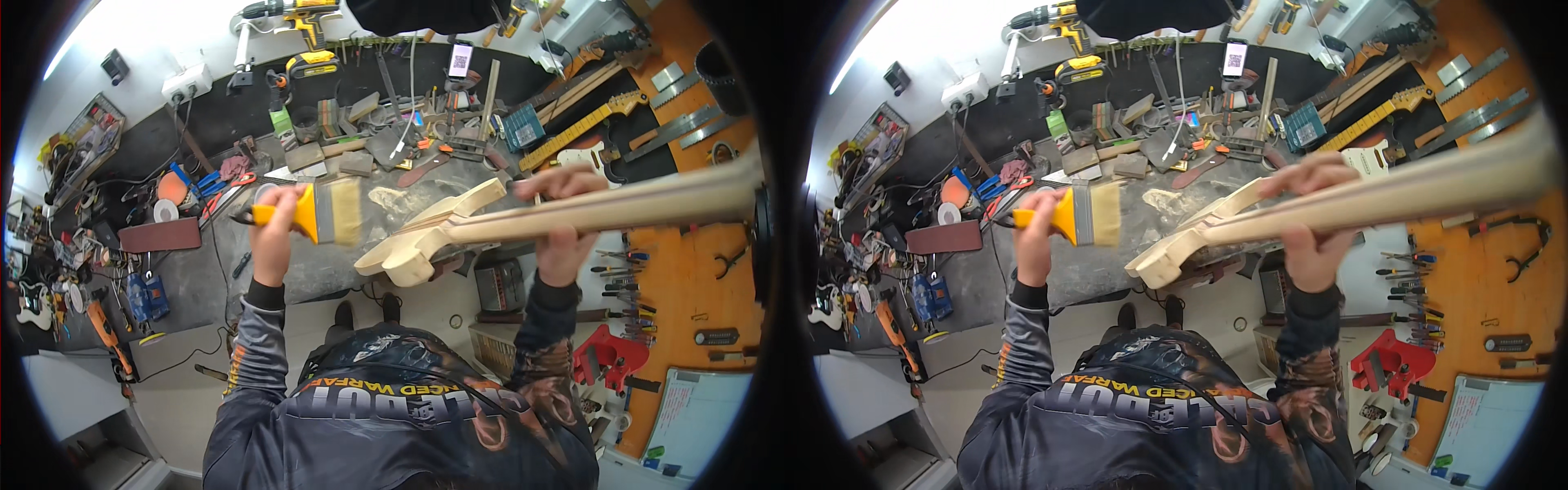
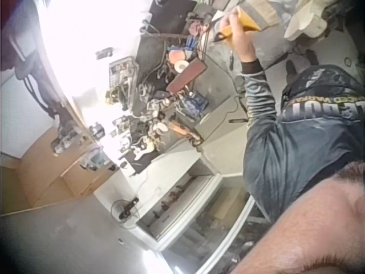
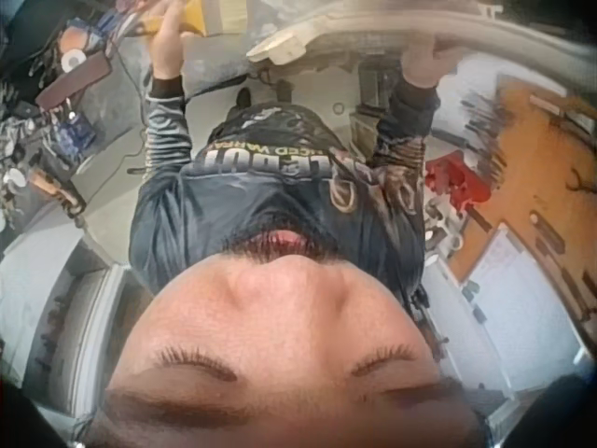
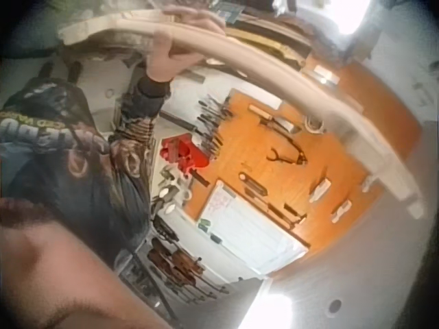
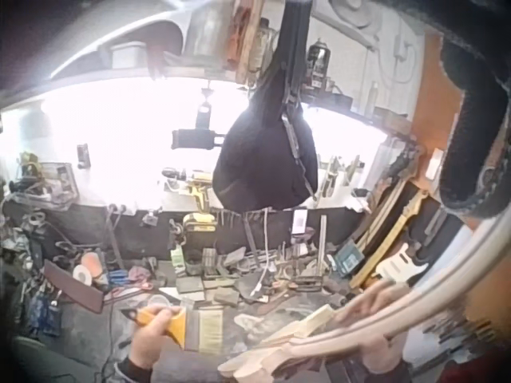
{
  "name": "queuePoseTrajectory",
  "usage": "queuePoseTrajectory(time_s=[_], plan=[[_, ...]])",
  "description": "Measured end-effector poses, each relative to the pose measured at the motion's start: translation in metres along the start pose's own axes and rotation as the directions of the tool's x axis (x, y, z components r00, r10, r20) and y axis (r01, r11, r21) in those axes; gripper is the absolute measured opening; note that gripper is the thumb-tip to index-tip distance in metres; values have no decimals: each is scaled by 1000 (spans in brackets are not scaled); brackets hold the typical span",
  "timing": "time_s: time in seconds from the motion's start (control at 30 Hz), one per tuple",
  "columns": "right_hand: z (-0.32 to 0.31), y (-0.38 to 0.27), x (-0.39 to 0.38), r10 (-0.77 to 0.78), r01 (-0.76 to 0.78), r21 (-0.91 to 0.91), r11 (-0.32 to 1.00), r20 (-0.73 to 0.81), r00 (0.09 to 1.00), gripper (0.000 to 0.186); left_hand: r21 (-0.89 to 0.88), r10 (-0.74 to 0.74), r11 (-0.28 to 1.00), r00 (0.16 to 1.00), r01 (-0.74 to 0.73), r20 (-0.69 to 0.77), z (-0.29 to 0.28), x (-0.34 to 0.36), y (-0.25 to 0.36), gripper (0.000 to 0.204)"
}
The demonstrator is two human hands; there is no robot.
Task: The person cleans the surface of a wooden guitar body and neck using a large brush and then uses a small file to smooth the slots in the nut at the headstock of the guitar neck.
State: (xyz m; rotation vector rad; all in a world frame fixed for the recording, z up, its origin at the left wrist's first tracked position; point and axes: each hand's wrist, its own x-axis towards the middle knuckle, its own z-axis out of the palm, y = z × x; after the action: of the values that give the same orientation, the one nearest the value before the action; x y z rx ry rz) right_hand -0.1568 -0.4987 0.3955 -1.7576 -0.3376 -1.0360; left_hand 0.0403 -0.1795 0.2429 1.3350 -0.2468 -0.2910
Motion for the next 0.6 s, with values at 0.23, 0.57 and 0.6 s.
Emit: queuePoseTrajectory(time_s=[0.23, 0.57, 0.6], plan=[[86, 15, 44, 355, -327, 185, 927, -149, 923, 31, 88, 434, 892, 894, -444, 113, 96, -34, 131, 13], [101, 26, 58, 324, -303, 117, 946, -272, 906, 43, 633, 460, 433, 761, -642, 457, 137, -37, 115, 17], [104, 26, 59, 325, -302, 125, 945, -273, 905, 43, 638, 459, 427, 761, -641, 458, 139, -31, 110, 17]])
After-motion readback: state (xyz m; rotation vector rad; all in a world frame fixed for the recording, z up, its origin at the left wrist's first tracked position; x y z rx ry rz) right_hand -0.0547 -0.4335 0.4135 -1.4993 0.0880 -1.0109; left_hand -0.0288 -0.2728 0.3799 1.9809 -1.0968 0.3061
